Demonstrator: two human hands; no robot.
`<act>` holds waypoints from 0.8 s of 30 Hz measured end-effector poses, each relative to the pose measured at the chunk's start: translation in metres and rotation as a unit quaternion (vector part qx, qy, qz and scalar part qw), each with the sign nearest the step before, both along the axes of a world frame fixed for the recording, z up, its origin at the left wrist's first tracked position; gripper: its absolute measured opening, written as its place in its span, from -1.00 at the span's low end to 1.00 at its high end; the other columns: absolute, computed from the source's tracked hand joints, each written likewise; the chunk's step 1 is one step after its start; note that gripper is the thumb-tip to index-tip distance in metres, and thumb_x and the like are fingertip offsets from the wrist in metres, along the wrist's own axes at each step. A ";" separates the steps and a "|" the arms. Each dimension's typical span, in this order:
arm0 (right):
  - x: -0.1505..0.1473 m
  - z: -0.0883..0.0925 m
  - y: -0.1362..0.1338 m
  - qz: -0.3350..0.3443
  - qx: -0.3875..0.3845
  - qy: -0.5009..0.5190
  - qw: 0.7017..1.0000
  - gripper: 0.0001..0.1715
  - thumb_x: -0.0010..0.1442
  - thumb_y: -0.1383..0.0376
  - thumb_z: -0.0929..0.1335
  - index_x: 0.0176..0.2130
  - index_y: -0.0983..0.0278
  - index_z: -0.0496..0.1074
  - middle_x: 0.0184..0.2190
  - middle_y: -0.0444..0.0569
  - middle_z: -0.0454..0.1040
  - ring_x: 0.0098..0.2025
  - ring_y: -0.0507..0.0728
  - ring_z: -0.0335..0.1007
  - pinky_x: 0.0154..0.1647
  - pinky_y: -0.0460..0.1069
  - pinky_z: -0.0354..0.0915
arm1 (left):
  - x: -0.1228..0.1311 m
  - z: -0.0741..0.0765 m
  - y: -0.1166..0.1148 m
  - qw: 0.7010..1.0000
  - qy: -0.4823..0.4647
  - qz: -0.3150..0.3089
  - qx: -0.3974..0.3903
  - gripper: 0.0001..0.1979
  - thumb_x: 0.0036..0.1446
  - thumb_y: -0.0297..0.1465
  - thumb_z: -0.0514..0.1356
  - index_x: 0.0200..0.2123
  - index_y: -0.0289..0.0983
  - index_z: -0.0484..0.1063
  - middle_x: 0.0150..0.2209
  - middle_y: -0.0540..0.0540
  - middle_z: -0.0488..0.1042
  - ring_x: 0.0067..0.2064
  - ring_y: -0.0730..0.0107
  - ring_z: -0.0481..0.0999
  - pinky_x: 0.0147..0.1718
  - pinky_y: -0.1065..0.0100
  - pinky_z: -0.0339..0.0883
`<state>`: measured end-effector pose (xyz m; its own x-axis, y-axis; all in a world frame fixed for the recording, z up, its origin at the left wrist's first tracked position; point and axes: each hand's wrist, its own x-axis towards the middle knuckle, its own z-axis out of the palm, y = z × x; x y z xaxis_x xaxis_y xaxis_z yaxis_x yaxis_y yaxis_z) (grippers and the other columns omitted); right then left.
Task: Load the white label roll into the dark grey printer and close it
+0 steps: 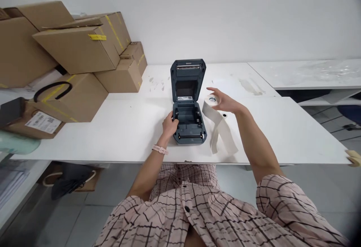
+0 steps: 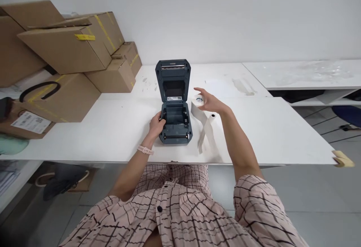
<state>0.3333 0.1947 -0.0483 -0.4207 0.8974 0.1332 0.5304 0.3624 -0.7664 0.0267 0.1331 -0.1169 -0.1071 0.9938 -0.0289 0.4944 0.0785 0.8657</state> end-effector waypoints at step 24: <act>0.043 -0.088 -0.071 -0.121 -0.164 0.225 0.953 -0.25 -0.01 0.06 0.57 0.14 0.16 0.48 -0.02 0.05 0.64 -0.29 0.14 0.55 -0.21 0.11 0.51 | 0.001 0.003 -0.002 1.000 -0.019 0.008 -0.007 -0.36 0.08 -0.49 0.14 0.27 -0.20 0.44 0.15 -0.17 0.60 0.11 0.01 0.59 0.23 0.03 0.34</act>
<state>0.3759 0.1240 -0.1360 -0.1627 0.9852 -0.0536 0.1590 -0.0275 -0.9869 0.0278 0.1310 -0.1141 -0.1222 0.9914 -0.0478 0.4600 0.0992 0.8824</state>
